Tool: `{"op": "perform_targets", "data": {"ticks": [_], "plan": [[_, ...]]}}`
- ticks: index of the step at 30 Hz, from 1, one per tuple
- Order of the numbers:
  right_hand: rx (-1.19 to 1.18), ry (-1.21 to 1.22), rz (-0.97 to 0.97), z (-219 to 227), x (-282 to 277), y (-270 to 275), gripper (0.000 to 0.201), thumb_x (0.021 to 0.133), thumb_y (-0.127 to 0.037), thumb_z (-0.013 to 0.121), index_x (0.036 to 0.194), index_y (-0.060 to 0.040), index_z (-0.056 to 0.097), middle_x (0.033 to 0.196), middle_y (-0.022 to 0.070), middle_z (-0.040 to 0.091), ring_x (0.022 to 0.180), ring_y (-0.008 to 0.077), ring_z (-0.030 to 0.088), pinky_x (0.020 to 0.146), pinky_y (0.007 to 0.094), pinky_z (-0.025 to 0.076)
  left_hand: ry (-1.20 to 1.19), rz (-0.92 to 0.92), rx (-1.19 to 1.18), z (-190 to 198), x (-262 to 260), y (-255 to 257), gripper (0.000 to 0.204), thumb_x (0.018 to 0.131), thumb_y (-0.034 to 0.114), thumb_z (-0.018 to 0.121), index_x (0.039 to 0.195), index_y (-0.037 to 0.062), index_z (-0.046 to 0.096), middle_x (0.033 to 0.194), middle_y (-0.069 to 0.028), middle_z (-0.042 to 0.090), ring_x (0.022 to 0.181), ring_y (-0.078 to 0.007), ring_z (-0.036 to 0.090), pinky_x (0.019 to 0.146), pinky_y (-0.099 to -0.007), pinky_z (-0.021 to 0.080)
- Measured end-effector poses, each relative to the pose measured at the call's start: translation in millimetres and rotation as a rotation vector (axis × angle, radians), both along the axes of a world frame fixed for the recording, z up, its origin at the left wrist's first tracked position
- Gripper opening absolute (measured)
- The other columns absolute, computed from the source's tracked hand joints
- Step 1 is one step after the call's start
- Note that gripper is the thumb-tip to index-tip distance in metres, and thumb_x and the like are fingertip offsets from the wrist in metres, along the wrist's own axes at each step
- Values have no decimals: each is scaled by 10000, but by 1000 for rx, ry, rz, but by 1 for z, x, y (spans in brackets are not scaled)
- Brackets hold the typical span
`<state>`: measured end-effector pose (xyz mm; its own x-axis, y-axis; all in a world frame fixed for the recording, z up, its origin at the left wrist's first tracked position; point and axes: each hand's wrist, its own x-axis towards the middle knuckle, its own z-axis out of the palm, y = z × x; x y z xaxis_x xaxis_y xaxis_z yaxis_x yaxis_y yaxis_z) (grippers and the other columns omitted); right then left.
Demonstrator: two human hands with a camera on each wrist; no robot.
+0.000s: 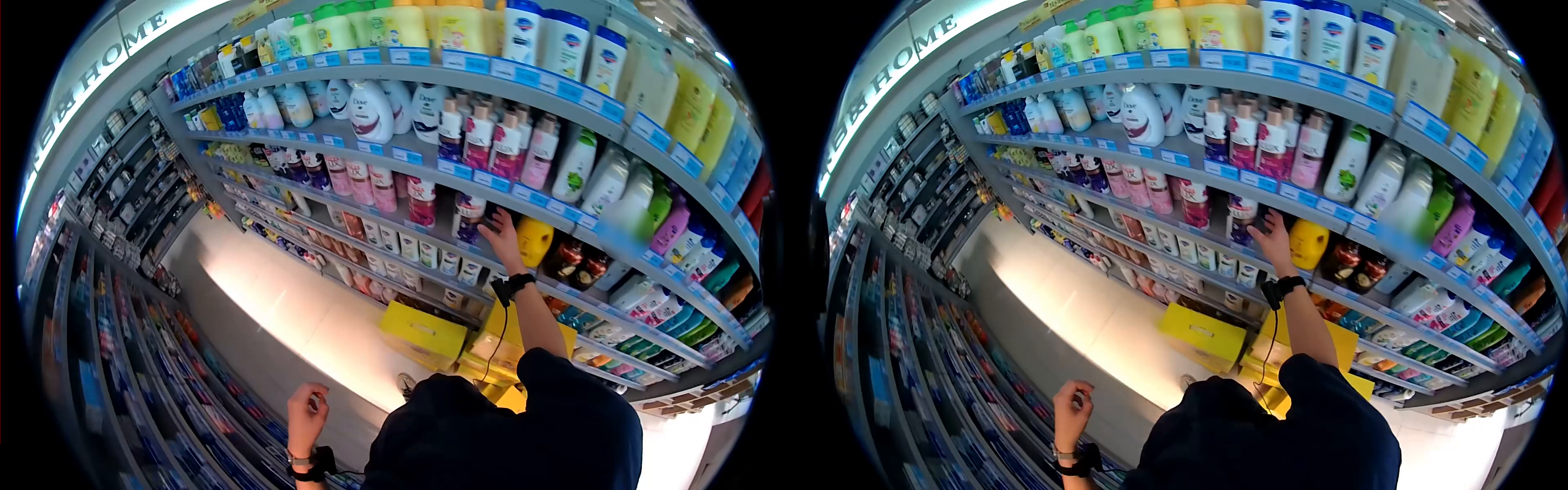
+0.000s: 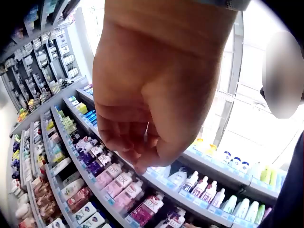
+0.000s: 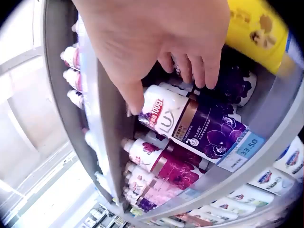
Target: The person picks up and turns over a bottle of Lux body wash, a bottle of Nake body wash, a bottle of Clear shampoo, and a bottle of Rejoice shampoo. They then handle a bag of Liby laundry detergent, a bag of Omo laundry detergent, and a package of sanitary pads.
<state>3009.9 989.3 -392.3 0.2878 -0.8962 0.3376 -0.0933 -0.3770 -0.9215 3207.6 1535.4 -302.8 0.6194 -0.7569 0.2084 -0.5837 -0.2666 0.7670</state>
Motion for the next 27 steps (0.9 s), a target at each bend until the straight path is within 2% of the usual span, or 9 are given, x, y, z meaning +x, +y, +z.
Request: {"op": "perform_targets", "data": {"ticks": [2,5,8,9,11,17,22,24,27], "plan": [[-71,-29,41,-2,35,-19,762,800,-219,821,1390,29,408,1266,205,607,1144,299,612,940,398,504,-2,27,-23,3,51,-9,176,772,-89,582,899,18,640,865,-88,680,733,-202,645,570,-274,459],[-208,90,-191,5,68,-19,622,796,-147,823,1286,31,483,1004,137,683,865,187,670,720,323,545,-6,75,-23,-4,99,-17,176,777,-91,586,896,21,649,859,-86,683,742,-194,650,573,-269,457],[65,26,-173,1,81,-34,556,757,-157,853,1161,53,533,984,123,682,794,145,661,662,285,537,164,65,-98,-29,142,-36,135,833,-62,581,901,19,664,841,-67,686,744,-165,643,588,-262,461],[-114,-20,-192,0,85,-34,569,745,-148,858,1167,50,533,986,111,683,826,140,667,667,275,538,166,51,-94,-32,156,-45,135,833,-62,581,901,19,664,841,-67,686,744,-165,643,588,-262,461],[39,-22,-134,13,88,-20,594,709,-146,875,1171,40,551,993,111,703,918,201,674,821,334,535,247,-45,-31,-40,182,-61,134,852,-53,573,908,21,671,832,-65,681,744,-154,638,600,-264,467],[-70,253,-227,25,117,37,628,649,-94,890,1183,-20,568,1068,145,707,1001,236,686,864,345,532,306,-253,-9,-46,309,-131,138,889,-48,552,934,5,671,833,-64,666,753,-126,624,640,-250,484],[-484,485,-424,51,182,85,589,643,-94,897,1152,-43,605,1034,154,689,971,266,690,845,363,530,185,-524,-73,-21,407,-219,96,887,-30,581,938,-1,657,878,-92,680,752,-177,645,631,-281,492],[-182,220,-517,70,213,112,589,647,-93,895,1153,-30,598,1034,144,690,939,229,681,855,345,527,153,-705,-115,-6,428,-265,80,891,-22,594,935,-5,658,877,-86,681,748,-188,648,623,-287,491],[-25,-144,-529,92,266,138,545,705,-132,872,1148,7,585,1055,81,691,938,152,653,850,311,525,262,-1023,-130,1,428,-337,190,889,27,641,1077,2,630,1035,-117,673,922,-229,655,790,-315,516]]}}
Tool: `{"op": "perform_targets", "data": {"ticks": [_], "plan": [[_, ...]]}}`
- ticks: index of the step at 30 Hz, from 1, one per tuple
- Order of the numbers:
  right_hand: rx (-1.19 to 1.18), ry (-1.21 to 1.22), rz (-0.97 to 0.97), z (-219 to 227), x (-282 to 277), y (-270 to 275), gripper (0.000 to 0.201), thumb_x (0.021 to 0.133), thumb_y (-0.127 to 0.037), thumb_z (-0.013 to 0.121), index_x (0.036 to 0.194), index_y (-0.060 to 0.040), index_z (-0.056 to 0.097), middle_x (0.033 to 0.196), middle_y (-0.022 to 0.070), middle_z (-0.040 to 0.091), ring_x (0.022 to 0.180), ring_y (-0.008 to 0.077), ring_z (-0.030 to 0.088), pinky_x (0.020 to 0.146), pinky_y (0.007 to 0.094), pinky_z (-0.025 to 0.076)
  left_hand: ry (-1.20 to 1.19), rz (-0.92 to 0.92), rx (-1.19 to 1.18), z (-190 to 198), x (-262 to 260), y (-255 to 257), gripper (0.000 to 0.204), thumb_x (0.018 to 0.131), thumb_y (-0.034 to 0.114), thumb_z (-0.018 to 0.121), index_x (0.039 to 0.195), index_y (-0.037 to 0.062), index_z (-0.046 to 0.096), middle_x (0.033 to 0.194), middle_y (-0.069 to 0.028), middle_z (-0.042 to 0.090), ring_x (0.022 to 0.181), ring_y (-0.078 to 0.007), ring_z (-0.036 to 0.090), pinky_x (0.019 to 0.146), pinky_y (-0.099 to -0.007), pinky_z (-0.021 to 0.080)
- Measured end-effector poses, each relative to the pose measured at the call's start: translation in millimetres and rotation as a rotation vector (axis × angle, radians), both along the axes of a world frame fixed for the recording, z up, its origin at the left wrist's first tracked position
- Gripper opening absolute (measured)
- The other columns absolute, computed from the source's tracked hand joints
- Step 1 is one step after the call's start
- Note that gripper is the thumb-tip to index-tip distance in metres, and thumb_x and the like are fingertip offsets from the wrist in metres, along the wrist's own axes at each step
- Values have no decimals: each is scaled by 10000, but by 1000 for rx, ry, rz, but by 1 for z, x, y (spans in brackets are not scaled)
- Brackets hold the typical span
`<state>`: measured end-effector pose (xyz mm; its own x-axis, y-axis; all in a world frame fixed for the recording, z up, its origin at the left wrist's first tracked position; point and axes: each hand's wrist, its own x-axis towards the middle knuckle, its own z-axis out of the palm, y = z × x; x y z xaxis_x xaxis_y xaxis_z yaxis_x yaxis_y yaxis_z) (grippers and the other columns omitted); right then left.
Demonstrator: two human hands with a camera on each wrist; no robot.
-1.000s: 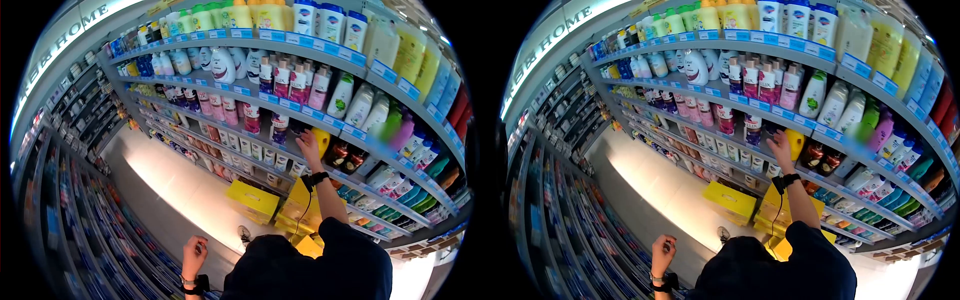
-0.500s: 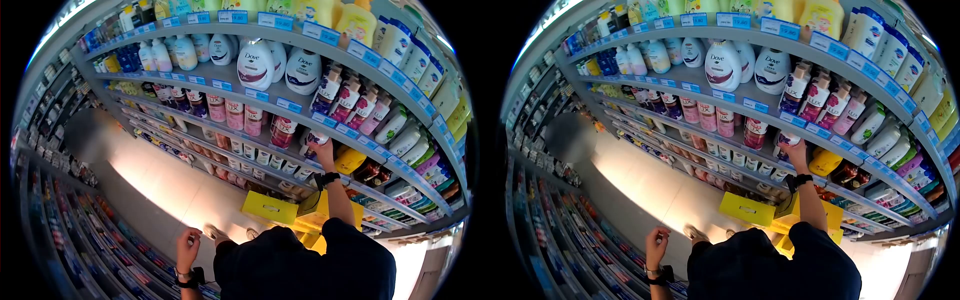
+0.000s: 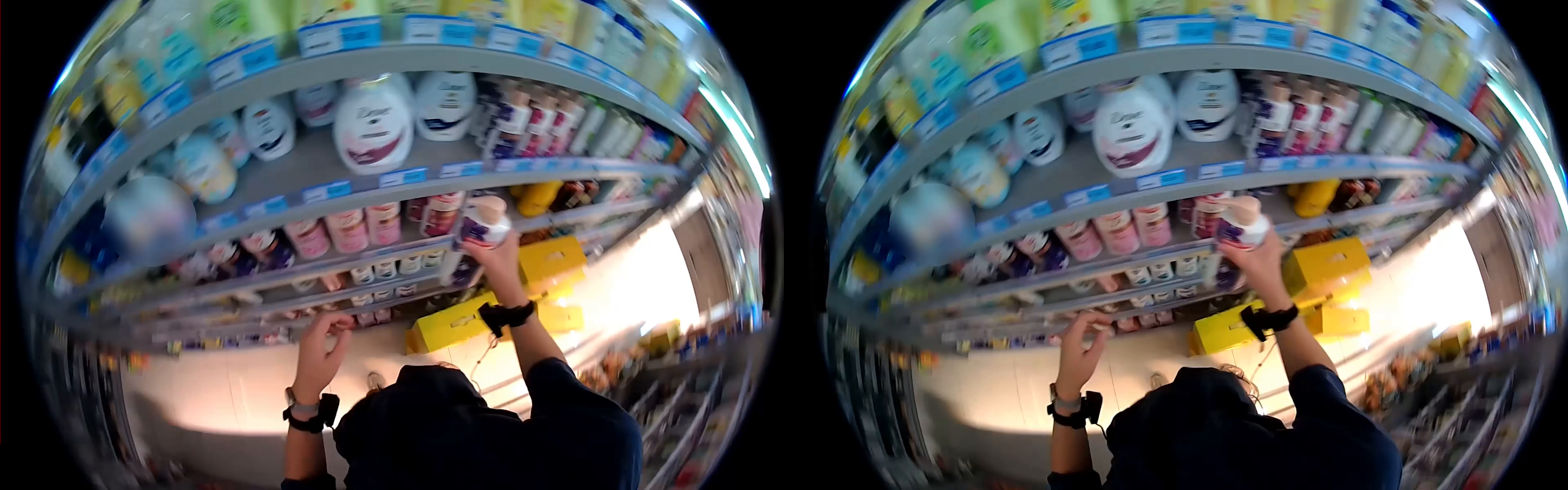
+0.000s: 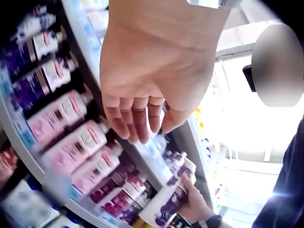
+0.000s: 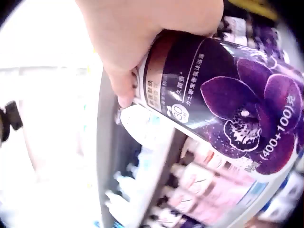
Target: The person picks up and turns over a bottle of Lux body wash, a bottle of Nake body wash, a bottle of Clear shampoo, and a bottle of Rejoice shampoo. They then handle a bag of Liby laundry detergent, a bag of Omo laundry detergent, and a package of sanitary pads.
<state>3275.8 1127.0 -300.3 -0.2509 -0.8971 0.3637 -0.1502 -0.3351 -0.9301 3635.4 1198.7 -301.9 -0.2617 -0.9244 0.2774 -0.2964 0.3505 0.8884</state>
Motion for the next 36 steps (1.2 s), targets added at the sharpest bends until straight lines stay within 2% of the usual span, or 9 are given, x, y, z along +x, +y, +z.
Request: {"op": "perform_targets", "data": {"ticks": [4,7,11,14,15,22,27,31,36], "plan": [[75,-544,-79,-13,48,34,388,842,-142,765,1164,-34,577,1027,43,667,897,141,655,810,317,538,-10,-393,9,-9,-53,-55,429,877,74,689,1270,5,530,1193,-147,631,1097,-245,620,928,-350,495],[68,-716,-77,-20,68,78,307,912,-177,712,1145,-47,560,970,30,651,855,137,653,773,302,546,181,-804,292,-37,-94,-52,657,869,99,707,1426,15,368,1271,-141,580,1178,-185,565,990,-373,479],[67,-765,-250,-32,86,157,299,956,-258,677,1154,-62,567,975,21,658,867,124,652,782,285,554,170,-1065,484,-65,-135,-28,593,898,150,723,1392,0,433,1225,-86,612,1083,-151,604,956,-309,488],[-16,-856,-315,-48,98,227,394,1053,-378,469,1274,-60,540,1139,79,651,990,182,652,913,331,529,271,-1225,765,-93,-150,13,495,933,164,684,1358,2,488,1193,-74,627,1067,-139,609,933,-297,495],[-34,-845,-297,-53,105,250,507,1078,-444,333,1377,-66,488,1261,105,614,1135,213,600,1015,393,463,263,-1248,886,-98,-150,30,435,961,177,650,1339,9,517,1180,-63,633,1035,-135,620,907,-286,503],[212,-849,-630,-107,241,418,550,1065,-499,340,1472,-132,390,1339,78,553,1270,218,494,1060,461,413,181,-1458,897,-120,-116,165,365,983,181,618,1298,26,519,1098,-47,655,925,-126,663,822,-279,560],[53,-982,-712,-118,346,499,621,1002,-394,584,1490,-143,294,1278,82,587,1065,213,646,927,426,545,203,-1454,1215,-140,-57,260,318,1007,259,597,1226,37,538,1041,-66,674,874,-154,687,769,-292,578],[143,-893,-892,-128,398,530,489,1025,-354,542,1406,-91,383,1197,106,631,969,222,697,828,350,602,107,-1440,1252,-148,-15,306,341,1009,278,587,1223,16,536,1032,-93,680,870,-174,694,767,-304,580],[170,-982,-956,-129,453,549,473,1005,-340,575,1360,-60,435,1163,135,654,939,275,717,814,367,616,-76,-1473,1406,-163,26,323,365,1006,293,583,1207,-10,554,1027,-118,690,889,-193,700,788,-321,579]]}}
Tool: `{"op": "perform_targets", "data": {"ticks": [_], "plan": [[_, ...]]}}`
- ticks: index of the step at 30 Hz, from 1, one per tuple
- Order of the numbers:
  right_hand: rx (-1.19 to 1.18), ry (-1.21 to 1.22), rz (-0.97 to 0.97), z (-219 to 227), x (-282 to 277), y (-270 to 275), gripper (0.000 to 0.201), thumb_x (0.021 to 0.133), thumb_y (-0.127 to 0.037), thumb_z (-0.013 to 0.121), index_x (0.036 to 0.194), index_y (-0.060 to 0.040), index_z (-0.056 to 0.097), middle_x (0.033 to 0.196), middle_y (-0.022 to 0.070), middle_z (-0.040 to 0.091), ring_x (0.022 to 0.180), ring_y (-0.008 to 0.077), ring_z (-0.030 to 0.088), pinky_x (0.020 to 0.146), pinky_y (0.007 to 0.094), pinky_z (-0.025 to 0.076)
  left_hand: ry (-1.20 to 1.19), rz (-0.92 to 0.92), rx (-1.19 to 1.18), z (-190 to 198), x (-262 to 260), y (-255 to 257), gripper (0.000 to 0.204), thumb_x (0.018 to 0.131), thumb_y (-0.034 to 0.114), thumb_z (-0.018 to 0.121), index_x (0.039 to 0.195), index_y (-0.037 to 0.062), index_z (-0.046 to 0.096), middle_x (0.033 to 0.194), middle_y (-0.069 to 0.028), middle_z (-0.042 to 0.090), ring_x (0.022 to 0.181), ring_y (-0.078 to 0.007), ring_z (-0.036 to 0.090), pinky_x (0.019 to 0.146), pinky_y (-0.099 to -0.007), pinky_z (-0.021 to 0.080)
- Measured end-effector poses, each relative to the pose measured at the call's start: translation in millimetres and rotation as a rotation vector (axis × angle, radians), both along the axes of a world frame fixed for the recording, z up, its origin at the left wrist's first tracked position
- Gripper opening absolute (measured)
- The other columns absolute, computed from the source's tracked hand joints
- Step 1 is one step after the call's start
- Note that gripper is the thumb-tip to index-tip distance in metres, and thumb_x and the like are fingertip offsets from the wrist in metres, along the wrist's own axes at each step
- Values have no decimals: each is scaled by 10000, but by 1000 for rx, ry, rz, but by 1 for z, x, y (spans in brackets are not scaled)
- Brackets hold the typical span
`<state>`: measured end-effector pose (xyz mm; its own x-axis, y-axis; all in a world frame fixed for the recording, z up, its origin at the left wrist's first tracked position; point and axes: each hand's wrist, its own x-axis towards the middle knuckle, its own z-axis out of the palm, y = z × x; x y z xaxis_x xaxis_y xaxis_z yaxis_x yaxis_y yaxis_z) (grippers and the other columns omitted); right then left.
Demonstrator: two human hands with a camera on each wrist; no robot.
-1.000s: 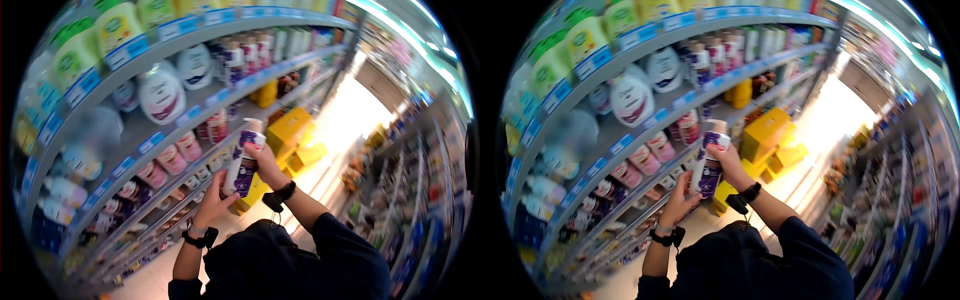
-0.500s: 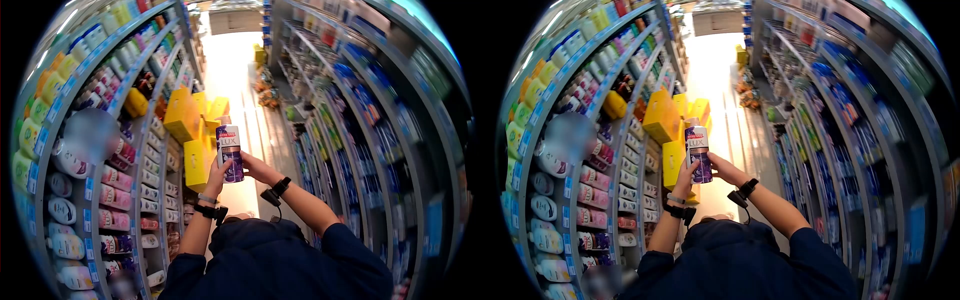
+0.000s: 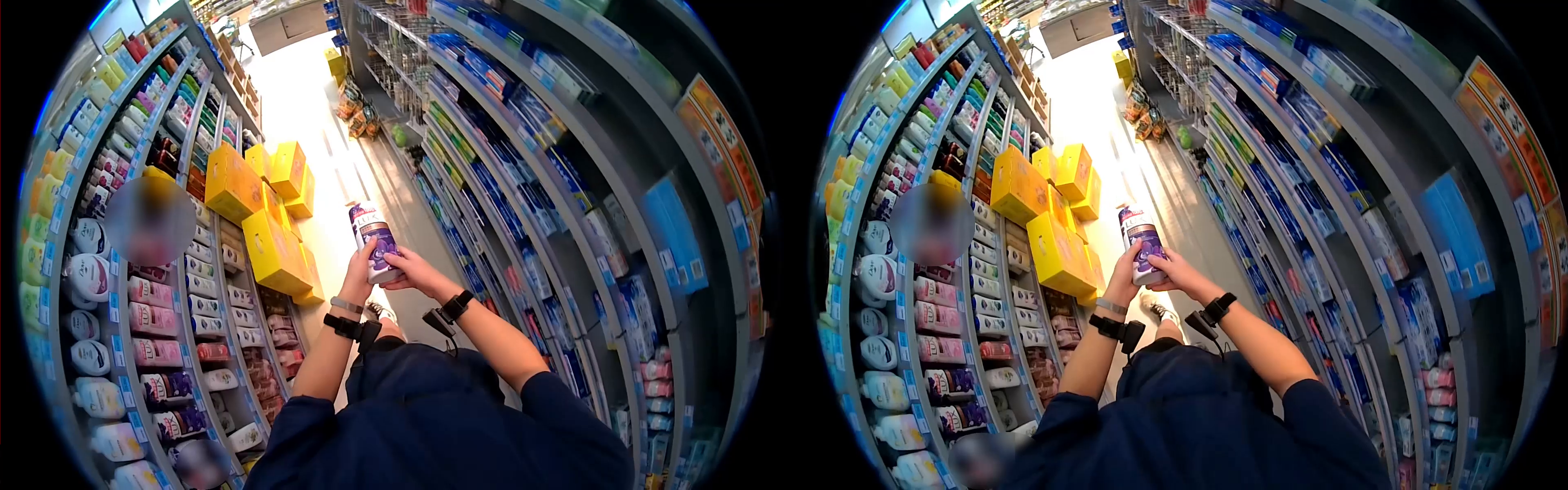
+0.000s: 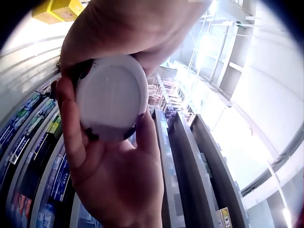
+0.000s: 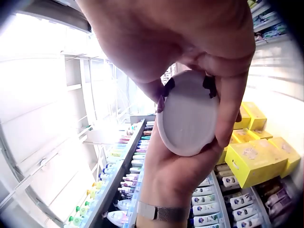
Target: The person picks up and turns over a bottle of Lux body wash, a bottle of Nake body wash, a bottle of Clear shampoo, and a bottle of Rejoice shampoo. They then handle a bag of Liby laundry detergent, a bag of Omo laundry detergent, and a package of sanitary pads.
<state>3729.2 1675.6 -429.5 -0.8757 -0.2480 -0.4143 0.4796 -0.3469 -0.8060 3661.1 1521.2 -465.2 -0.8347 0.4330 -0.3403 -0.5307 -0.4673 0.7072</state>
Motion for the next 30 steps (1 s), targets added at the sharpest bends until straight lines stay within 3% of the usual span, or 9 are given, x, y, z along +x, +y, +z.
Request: {"op": "perform_targets", "data": {"ticks": [9,13,17,20,22,24,26,28,30], "plan": [[-79,14,-24,-6,58,4,481,1005,-320,561,1416,-114,419,1184,94,654,972,244,705,825,362,603,165,-40,-243,6,50,-1,383,999,306,596,1209,-12,554,1007,-108,699,839,-177,705,749,-299,576],[-132,36,-49,-6,69,-5,502,1007,-307,552,1444,-117,392,1196,95,649,998,248,698,841,371,598,158,-47,-283,24,53,-16,407,1059,356,426,1229,8,553,1104,-104,682,963,-185,685,892,-343,539],[-356,75,-69,-4,76,-27,532,998,-248,543,1474,-116,343,1249,106,617,1071,247,668,916,447,576,148,-15,-241,32,45,-45,384,1050,318,440,1268,15,534,1137,-113,669,1021,-207,664,944,-356,513],[-462,108,-59,2,67,-51,588,980,-179,544,1506,-120,287,1282,103,586,1134,236,629,963,499,551,231,8,-228,53,43,-63,310,1010,270,541,1196,23,544,1083,-73,652,954,-167,644,865,-321,518],[-349,194,-110,9,57,-74,589,977,-161,550,1506,-129,293,1328,121,557,1164,265,623,977,496,547,374,86,-209,64,41,-76,332,973,209,607,1230,11,535,1128,-74,639,1030,-163,616,906,-314,498],[-279,182,-106,15,52,-102,612,965,-152,580,1516,-118,313,1362,119,539,1160,241,618,981,459,535,360,134,-248,81,41,-100,444,943,210,661,1290,-10,490,1202,-99,613,1077,-165,598,940,-311,479],[391,708,-209,25,38,-137,653,946,-153,625,1528,-112,333,1393,120,524,1182,233,590,997,417,503,393,240,-250,94,44,-126,465,926,224,693,1269,-1,474,1158,-100,607,1042,-168,603,913,-305,489],[299,585,-10,57,44,-168,689,927,-156,660,1536,-105,341,1441,120,486,1254,236,524,1013,386,471,362,327,-289,103,51,-161,458,916,245,713,1231,16,472,1076,-87,604,969,-162,617,842,-291,513],[512,775,121,76,41,-202,651,902,-141,682,1491,-79,411,1424,122,498,1264,235,527,988,413,501,313,475,-229,93,49,-199,425,931,284,697,1189,20,489,982,-89,622,866,-157,648,741,-291,544]]}}
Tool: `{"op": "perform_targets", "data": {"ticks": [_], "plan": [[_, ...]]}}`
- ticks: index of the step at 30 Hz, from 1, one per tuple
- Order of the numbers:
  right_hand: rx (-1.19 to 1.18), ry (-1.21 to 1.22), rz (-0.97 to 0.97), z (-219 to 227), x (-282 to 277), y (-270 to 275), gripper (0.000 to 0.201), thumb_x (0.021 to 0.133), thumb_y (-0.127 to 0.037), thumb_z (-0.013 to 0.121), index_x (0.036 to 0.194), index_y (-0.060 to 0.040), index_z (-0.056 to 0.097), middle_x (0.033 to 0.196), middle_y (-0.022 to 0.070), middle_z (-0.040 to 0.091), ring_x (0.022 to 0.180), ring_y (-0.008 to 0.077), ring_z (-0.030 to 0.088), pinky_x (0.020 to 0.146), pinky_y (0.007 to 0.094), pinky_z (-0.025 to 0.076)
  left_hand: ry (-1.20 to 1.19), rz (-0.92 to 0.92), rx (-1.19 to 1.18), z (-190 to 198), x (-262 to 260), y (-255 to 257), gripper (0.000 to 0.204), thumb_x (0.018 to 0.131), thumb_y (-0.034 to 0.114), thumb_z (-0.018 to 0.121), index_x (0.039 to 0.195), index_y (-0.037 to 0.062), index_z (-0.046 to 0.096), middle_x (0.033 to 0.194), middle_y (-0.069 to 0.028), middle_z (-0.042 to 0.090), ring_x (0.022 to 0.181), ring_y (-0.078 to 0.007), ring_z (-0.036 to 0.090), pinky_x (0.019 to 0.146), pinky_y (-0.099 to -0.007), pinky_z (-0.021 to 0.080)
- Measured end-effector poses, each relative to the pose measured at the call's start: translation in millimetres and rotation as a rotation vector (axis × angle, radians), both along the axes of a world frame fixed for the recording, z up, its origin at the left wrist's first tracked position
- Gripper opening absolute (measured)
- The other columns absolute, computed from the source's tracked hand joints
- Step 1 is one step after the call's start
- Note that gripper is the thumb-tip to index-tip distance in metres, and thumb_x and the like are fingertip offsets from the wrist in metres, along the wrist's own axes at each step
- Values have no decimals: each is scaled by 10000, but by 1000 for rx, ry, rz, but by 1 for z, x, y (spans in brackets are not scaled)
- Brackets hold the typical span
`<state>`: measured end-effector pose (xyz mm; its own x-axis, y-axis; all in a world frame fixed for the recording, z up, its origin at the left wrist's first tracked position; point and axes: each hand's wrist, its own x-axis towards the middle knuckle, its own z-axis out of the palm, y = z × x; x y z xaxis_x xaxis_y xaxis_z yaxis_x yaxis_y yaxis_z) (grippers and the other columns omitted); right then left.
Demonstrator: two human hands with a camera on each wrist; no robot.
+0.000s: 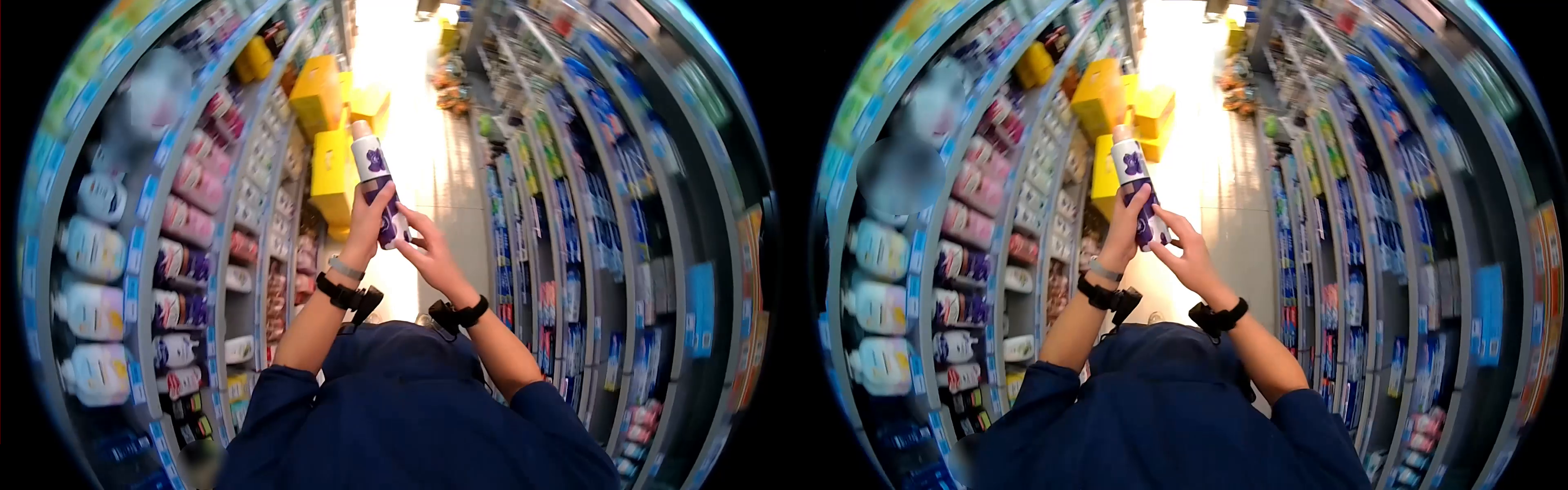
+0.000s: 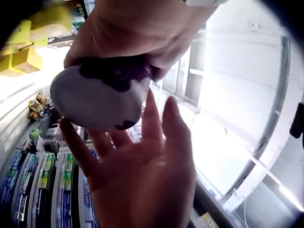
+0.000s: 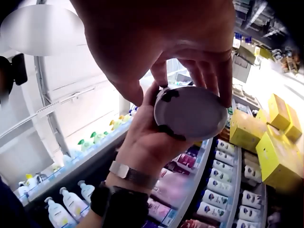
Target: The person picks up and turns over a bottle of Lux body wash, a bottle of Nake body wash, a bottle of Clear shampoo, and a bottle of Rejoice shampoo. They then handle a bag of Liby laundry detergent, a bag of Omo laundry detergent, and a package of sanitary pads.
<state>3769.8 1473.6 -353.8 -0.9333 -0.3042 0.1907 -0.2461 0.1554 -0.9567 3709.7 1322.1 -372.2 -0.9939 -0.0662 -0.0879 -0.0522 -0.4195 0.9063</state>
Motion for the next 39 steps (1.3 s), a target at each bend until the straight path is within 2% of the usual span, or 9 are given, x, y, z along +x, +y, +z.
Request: {"op": "perform_targets", "data": {"ticks": [3,8,13,18,21,24,27,30,39], "plan": [[-311,-226,85,-14,-11,-46,613,992,-198,540,1540,-89,289,1505,112,407,1331,262,467,1049,426,464,-32,-34,378,-3,2,-54,502,999,414,552,1270,-2,476,1027,-145,674,905,-214,690,761,-336,575],[-664,-650,389,-14,-40,-100,608,1034,-365,496,1531,-93,275,1472,107,450,1287,248,530,1055,441,465,54,26,236,-14,16,-119,500,1063,443,414,1103,11,661,1031,-57,697,910,-117,661,812,-263,517],[-467,-681,306,-18,-54,-140,528,1001,-163,579,1470,-62,358,1352,67,544,1214,182,566,1009,370,502,129,220,67,-23,7,-151,374,1073,288,442,1146,-17,646,1024,-53,685,901,-113,635,839,-258,504],[-395,-635,315,-17,-87,-155,588,962,-209,651,1462,-43,389,1267,92,598,1140,182,603,950,344,525,205,423,-143,-23,-11,-150,342,1038,227,525,1295,3,546,1071,-72,646,989,-139,605,868,-254,482],[-59,-195,310,-21,-103,-155,506,944,-216,680,1365,1,500,1259,131,598,1165,206,581,909,329,538,187,456,-271,-18,-23,-151,567,949,244,675,1391,32,390,1029,-76,643,979,-171,622,865,-286,510],[89,-200,553,1,-125,-143,566,921,-244,712,1377,-2,479,1392,166,490,1249,250,524,975,385,512,37,462,155,-20,-41,-168,321,955,211,667,1209,42,569,1004,-38,670,835,-130,660,725,-261,547],[58,-300,430,-20,-166,-143,698,955,-275,669,1506,-69,292,1449,202,418,1280,261,500,1017,380,471,61,460,193,-26,-61,-163,300,976,266,647,1168,38,607,1011,-37,672,834,-113,656,732,-250,539],[-185,-617,671,-23,-188,-146,585,988,-265,624,1457,-26,369,1294,99,566,1102,155,594,943,313,506,117,425,268,-23,-80,-153,411,1004,396,586,1164,18,611,1012,-50,680,834,-113,662,735,-247,539],[-97,-605,837,-28,-235,-149,451,988,-244,621,1351,-5,500,1127,36,649,975,104,621,868,267,519,12,611,153,-30,-95,-151,502,1011,470,538,1149,-3,634,999,-57,695,851,-116,665,761,-267,536]]}}
